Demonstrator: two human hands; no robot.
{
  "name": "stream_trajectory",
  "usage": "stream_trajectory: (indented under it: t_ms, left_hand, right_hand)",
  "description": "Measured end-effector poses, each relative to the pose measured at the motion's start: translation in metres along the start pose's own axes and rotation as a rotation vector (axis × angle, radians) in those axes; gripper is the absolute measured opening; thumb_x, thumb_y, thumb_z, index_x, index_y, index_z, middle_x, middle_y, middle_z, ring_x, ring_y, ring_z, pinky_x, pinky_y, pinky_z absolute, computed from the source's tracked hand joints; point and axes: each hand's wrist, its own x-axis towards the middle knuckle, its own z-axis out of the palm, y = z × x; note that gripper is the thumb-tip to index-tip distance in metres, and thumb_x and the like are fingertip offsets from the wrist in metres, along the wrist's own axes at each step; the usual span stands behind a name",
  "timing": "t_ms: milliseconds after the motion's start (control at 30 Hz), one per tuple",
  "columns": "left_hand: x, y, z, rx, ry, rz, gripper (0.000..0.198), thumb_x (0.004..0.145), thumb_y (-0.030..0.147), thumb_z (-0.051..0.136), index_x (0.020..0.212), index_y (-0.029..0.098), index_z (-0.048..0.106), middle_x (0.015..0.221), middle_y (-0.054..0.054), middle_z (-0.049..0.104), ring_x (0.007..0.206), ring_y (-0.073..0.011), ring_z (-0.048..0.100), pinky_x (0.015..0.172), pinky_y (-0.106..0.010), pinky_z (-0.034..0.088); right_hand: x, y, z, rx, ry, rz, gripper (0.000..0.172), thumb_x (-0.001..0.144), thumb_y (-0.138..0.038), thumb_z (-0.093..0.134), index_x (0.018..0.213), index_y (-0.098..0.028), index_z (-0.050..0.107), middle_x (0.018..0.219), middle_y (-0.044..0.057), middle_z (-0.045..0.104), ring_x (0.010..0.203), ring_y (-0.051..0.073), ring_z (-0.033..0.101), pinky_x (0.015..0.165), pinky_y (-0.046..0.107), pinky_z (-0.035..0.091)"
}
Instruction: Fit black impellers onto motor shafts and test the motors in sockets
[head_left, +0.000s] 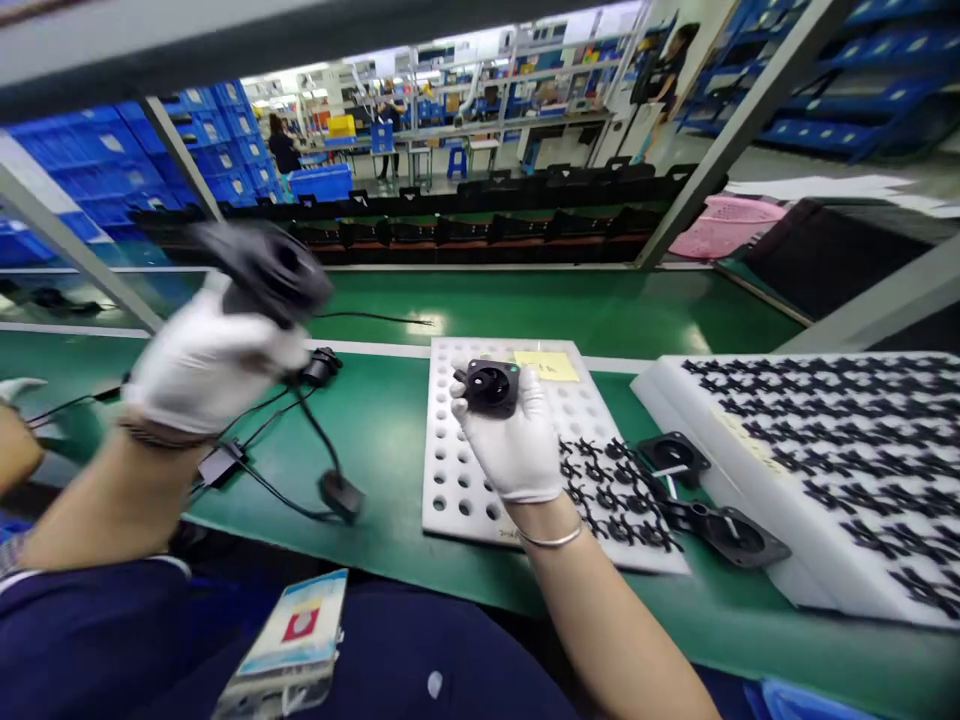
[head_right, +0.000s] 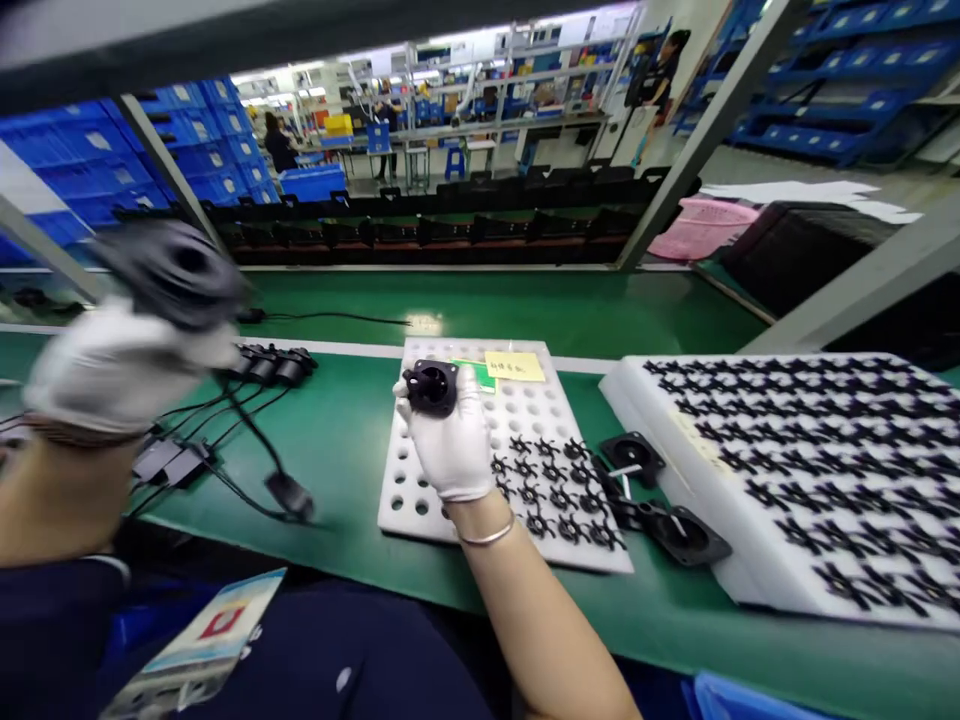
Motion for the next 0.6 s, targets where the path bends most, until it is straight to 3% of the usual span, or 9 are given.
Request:
stream_trajectory:
  t_ms: [67, 133, 233, 333, 500, 567, 600]
  left_hand:
    - [-0.005, -0.016, 0.027, -0.104, -0.208, -0.069, 0.059, 0.050, 0.011, 0.089, 0.105, 0.024, 0.072, 0.100, 0.000, 0.074, 0.088, -0.0179, 0.069, 0.059, -0.022, 0.052]
    - [-0.006, -0.037, 0.049, -0.198, -0.370, -0.150, 0.063, 0.046, 0.009, 0.089, 0.104, 0.023, 0.070, 0.100, -0.001, 0.073, 0.088, -0.0182, 0.069, 0.059, -0.022, 0.050]
    - [-0.003, -0.062, 0.070, -0.268, -0.427, -0.173, 0.068, 0.045, 0.010, 0.095, 0.106, 0.022, 0.068, 0.106, -0.003, 0.073, 0.094, -0.0186, 0.069, 0.071, -0.024, 0.055]
    - [0.001, -0.072, 0.077, -0.273, -0.442, -0.179, 0.074, 0.045, 0.012, 0.098, 0.111, 0.021, 0.067, 0.109, -0.003, 0.073, 0.097, -0.0188, 0.069, 0.080, -0.027, 0.057]
    - [0.004, -0.068, 0.080, -0.267, -0.484, -0.180, 0.074, 0.049, 0.016, 0.098, 0.115, 0.020, 0.065, 0.111, -0.004, 0.074, 0.093, -0.0190, 0.070, 0.072, -0.027, 0.056]
    - [0.010, -0.061, 0.082, -0.296, -0.482, -0.154, 0.072, 0.052, 0.016, 0.095, 0.118, 0.021, 0.065, 0.113, -0.004, 0.074, 0.087, -0.0163, 0.070, 0.063, -0.023, 0.052]
    - [0.015, -0.056, 0.084, -0.308, -0.463, -0.116, 0.071, 0.054, 0.017, 0.094, 0.119, 0.022, 0.066, 0.115, -0.004, 0.074, 0.085, -0.0153, 0.071, 0.060, -0.021, 0.051]
  right_hand:
    - [0.004, -0.005, 0.015, -0.105, -0.049, -0.193, 0.038, 0.100, -0.064, 0.063, 0.106, -0.027, 0.073, 0.108, 0.004, 0.077, 0.088, 0.017, 0.073, 0.071, 0.028, 0.064]
    - [0.006, -0.008, 0.027, -0.205, -0.093, -0.371, 0.043, 0.093, -0.070, 0.072, 0.109, -0.030, 0.073, 0.112, 0.003, 0.077, 0.091, 0.018, 0.074, 0.074, 0.030, 0.065]
    - [0.005, -0.012, 0.035, -0.449, -0.138, -0.580, 0.050, 0.089, -0.074, 0.075, 0.113, -0.031, 0.073, 0.122, 0.003, 0.074, 0.107, 0.020, 0.073, 0.089, 0.034, 0.065]
    - [0.003, -0.017, 0.036, -0.683, -0.176, -0.748, 0.051, 0.093, -0.075, 0.070, 0.119, -0.030, 0.073, 0.129, 0.006, 0.072, 0.126, 0.023, 0.067, 0.116, 0.041, 0.054]
    - [0.002, -0.030, 0.036, -0.953, -0.389, -0.793, 0.059, 0.093, -0.072, 0.072, 0.134, -0.030, 0.071, 0.154, 0.008, 0.061, 0.150, 0.030, 0.051, 0.131, 0.048, 0.035]
    - [0.005, -0.028, 0.030, -0.887, -0.401, -0.724, 0.073, 0.087, -0.073, 0.077, 0.146, -0.032, 0.063, 0.161, 0.008, 0.054, 0.152, 0.030, 0.048, 0.128, 0.048, 0.039]
    - [0.008, -0.024, 0.026, -0.842, -0.373, -0.662, 0.082, 0.083, -0.072, 0.082, 0.151, -0.033, 0.059, 0.161, 0.009, 0.054, 0.146, 0.029, 0.054, 0.121, 0.047, 0.047]
